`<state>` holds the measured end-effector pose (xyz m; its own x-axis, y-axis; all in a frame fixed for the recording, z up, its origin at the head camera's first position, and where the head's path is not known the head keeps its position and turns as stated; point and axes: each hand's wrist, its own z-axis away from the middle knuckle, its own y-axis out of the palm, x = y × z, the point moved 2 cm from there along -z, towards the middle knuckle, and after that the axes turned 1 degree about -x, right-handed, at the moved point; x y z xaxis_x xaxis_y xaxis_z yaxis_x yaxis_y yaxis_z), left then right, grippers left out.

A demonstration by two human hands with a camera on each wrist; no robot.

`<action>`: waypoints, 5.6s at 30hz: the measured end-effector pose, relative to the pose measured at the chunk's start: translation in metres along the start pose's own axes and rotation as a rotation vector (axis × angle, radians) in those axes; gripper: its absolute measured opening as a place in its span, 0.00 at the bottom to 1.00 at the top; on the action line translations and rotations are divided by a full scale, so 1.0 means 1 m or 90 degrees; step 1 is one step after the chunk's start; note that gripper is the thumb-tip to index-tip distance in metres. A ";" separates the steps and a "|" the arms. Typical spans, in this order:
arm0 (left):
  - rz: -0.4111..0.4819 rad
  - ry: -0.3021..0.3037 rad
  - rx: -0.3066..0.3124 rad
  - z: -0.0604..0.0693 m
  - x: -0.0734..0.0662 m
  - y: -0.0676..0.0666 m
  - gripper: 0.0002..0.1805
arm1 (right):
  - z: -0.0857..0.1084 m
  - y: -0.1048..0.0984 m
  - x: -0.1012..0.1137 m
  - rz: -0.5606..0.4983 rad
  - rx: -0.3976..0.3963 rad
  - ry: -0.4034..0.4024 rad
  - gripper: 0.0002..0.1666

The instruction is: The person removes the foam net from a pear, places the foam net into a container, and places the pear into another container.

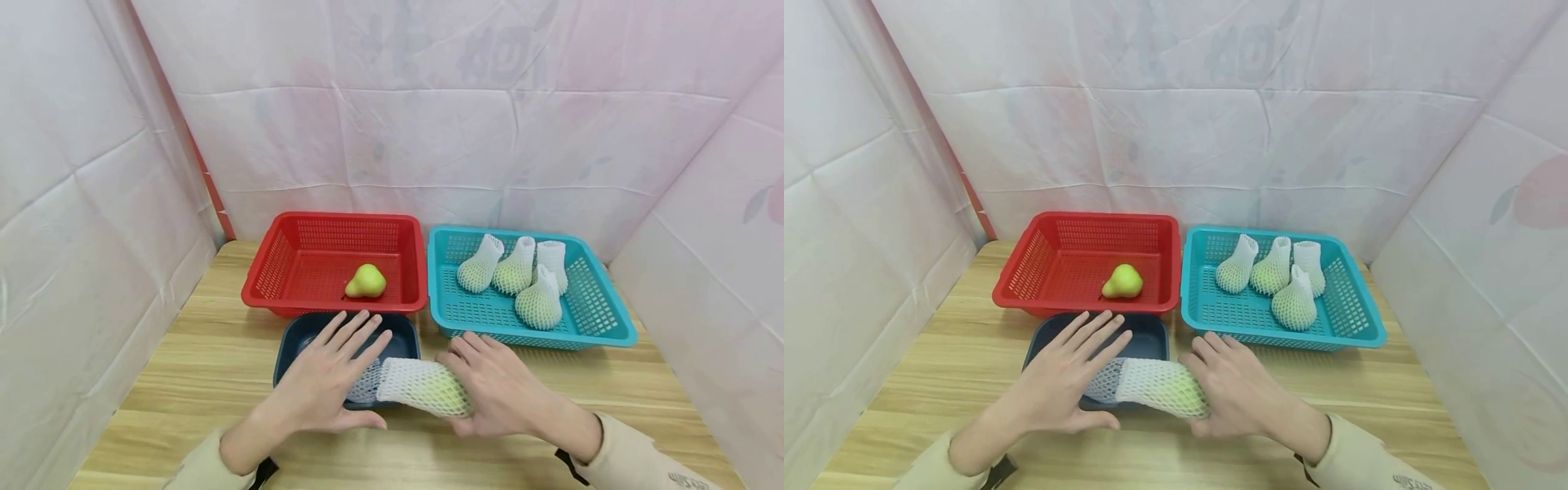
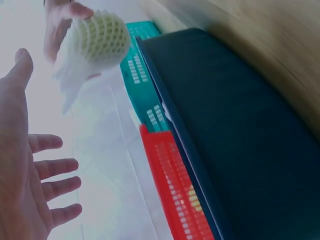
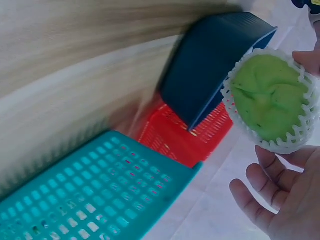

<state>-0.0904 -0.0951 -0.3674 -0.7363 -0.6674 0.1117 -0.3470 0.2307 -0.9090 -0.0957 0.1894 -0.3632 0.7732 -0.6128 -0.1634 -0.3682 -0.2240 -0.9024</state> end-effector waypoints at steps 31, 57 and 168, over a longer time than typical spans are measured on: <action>-0.144 0.069 -0.023 -0.026 -0.029 0.032 0.47 | -0.036 -0.001 0.011 0.035 0.078 0.036 0.44; -0.220 0.062 -0.023 -0.025 -0.029 0.044 0.28 | -0.041 -0.001 0.006 -0.030 0.050 0.059 0.49; -0.177 0.044 -0.063 -0.019 -0.010 0.031 0.28 | -0.009 0.020 -0.014 -0.187 -0.197 0.063 0.48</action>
<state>-0.1049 -0.0676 -0.3892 -0.6414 -0.6660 0.3809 -0.5932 0.1157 -0.7967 -0.1185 0.1868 -0.3756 0.8208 -0.5552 0.1341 -0.2895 -0.6068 -0.7403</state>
